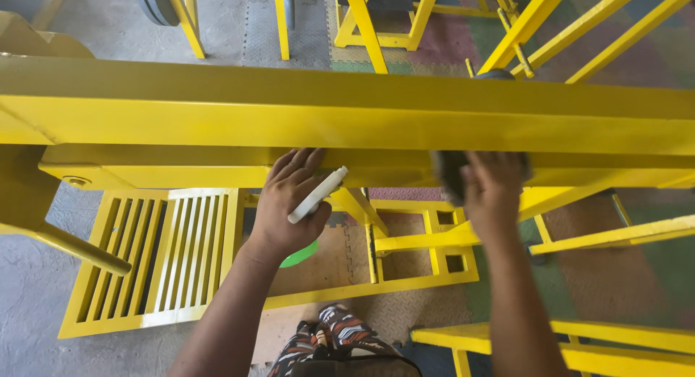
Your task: Cleaning gym machines using a spray bottle and a cloth.
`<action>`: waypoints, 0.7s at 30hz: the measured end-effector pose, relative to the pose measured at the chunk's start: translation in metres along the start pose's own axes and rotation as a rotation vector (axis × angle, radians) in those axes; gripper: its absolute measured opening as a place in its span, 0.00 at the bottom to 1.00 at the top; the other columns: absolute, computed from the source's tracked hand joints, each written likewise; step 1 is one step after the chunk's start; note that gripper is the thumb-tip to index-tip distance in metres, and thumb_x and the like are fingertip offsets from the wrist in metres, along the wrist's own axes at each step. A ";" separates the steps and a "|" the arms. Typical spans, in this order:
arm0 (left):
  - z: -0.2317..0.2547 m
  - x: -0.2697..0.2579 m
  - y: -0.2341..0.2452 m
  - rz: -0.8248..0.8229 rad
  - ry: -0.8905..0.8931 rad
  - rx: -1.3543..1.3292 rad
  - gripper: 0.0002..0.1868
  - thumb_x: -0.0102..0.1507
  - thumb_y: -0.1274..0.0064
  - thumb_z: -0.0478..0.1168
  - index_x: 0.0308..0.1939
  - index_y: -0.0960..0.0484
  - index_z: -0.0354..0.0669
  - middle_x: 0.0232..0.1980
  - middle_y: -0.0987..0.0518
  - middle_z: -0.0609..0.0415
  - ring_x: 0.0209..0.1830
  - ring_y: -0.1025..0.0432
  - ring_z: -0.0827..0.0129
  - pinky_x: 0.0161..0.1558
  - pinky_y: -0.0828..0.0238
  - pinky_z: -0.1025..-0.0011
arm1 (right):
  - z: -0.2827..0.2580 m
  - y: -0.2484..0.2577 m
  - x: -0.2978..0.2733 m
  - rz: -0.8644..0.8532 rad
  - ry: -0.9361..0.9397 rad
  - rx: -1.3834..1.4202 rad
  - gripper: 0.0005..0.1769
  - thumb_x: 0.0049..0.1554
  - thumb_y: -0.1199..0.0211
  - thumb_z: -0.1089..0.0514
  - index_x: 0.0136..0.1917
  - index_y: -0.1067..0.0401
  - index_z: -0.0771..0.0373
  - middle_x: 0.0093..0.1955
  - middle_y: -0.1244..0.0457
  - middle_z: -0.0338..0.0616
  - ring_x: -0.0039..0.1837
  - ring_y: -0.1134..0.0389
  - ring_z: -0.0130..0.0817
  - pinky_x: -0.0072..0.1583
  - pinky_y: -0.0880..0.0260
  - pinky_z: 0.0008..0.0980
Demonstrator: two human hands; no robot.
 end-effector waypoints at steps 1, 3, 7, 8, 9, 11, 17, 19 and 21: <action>-0.002 0.003 0.000 0.009 0.002 0.004 0.25 0.52 0.47 0.36 0.54 0.15 0.44 0.63 0.22 0.38 0.72 0.33 0.45 0.75 0.45 0.50 | -0.019 -0.005 0.008 0.001 0.010 0.001 0.21 0.66 0.41 0.58 0.71 0.29 0.60 0.76 0.40 0.55 0.80 0.46 0.59 0.79 0.49 0.54; -0.002 0.004 -0.001 0.010 0.004 0.013 0.23 0.51 0.47 0.36 0.51 0.15 0.43 0.63 0.22 0.37 0.71 0.33 0.45 0.74 0.44 0.50 | -0.067 -0.020 0.018 -0.049 0.115 0.032 0.23 0.63 0.38 0.59 0.71 0.29 0.60 0.72 0.36 0.52 0.78 0.41 0.54 0.79 0.48 0.55; 0.001 0.005 0.000 0.011 0.023 0.007 0.23 0.51 0.47 0.35 0.50 0.15 0.42 0.62 0.21 0.38 0.71 0.32 0.46 0.74 0.43 0.50 | -0.122 -0.038 0.036 -0.073 0.175 0.094 0.23 0.63 0.38 0.59 0.71 0.29 0.60 0.71 0.35 0.51 0.76 0.39 0.53 0.77 0.47 0.54; 0.001 0.006 0.000 0.017 0.030 -0.003 0.23 0.50 0.47 0.35 0.51 0.15 0.41 0.62 0.20 0.38 0.70 0.31 0.46 0.74 0.43 0.51 | -0.135 -0.038 0.038 -0.081 0.242 0.086 0.23 0.63 0.38 0.58 0.71 0.29 0.60 0.70 0.35 0.51 0.76 0.39 0.53 0.77 0.46 0.54; 0.002 0.006 0.000 0.024 0.036 -0.014 0.24 0.50 0.47 0.35 0.51 0.15 0.41 0.61 0.20 0.39 0.70 0.31 0.47 0.74 0.42 0.51 | -0.148 -0.039 0.038 -0.088 0.310 0.077 0.24 0.62 0.37 0.56 0.71 0.29 0.60 0.70 0.35 0.50 0.75 0.38 0.53 0.77 0.46 0.55; 0.000 0.005 -0.004 0.027 0.058 -0.003 0.23 0.49 0.46 0.35 0.50 0.15 0.41 0.60 0.19 0.40 0.70 0.31 0.48 0.74 0.42 0.52 | -0.146 -0.040 0.037 -0.108 0.327 0.104 0.24 0.63 0.37 0.56 0.72 0.29 0.58 0.70 0.35 0.49 0.75 0.38 0.51 0.76 0.45 0.53; 0.000 0.002 -0.004 0.048 0.093 0.000 0.24 0.50 0.46 0.35 0.51 0.15 0.42 0.60 0.18 0.42 0.71 0.31 0.49 0.74 0.43 0.52 | -0.112 -0.037 0.025 -0.129 0.400 0.081 0.25 0.61 0.35 0.52 0.71 0.28 0.48 0.71 0.34 0.42 0.75 0.37 0.47 0.76 0.42 0.50; -0.001 0.001 -0.002 0.052 0.097 -0.002 0.24 0.50 0.46 0.35 0.52 0.15 0.42 0.60 0.18 0.41 0.71 0.31 0.49 0.74 0.43 0.52 | -0.101 -0.024 0.024 -0.101 0.420 0.038 0.26 0.59 0.34 0.51 0.71 0.28 0.46 0.72 0.34 0.41 0.75 0.38 0.47 0.77 0.43 0.51; -0.004 0.000 -0.004 0.029 0.106 0.004 0.25 0.51 0.45 0.35 0.53 0.15 0.45 0.61 0.20 0.41 0.71 0.32 0.48 0.74 0.44 0.52 | -0.086 -0.012 0.027 -0.148 0.325 0.070 0.27 0.59 0.32 0.53 0.71 0.28 0.52 0.70 0.34 0.46 0.73 0.37 0.50 0.73 0.41 0.50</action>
Point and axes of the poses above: each hand's wrist, its own x-axis towards the middle knuckle, its own y-axis out of the back of the hand, z = x × y, the point moved 10 cm from there along x, towards the middle knuckle
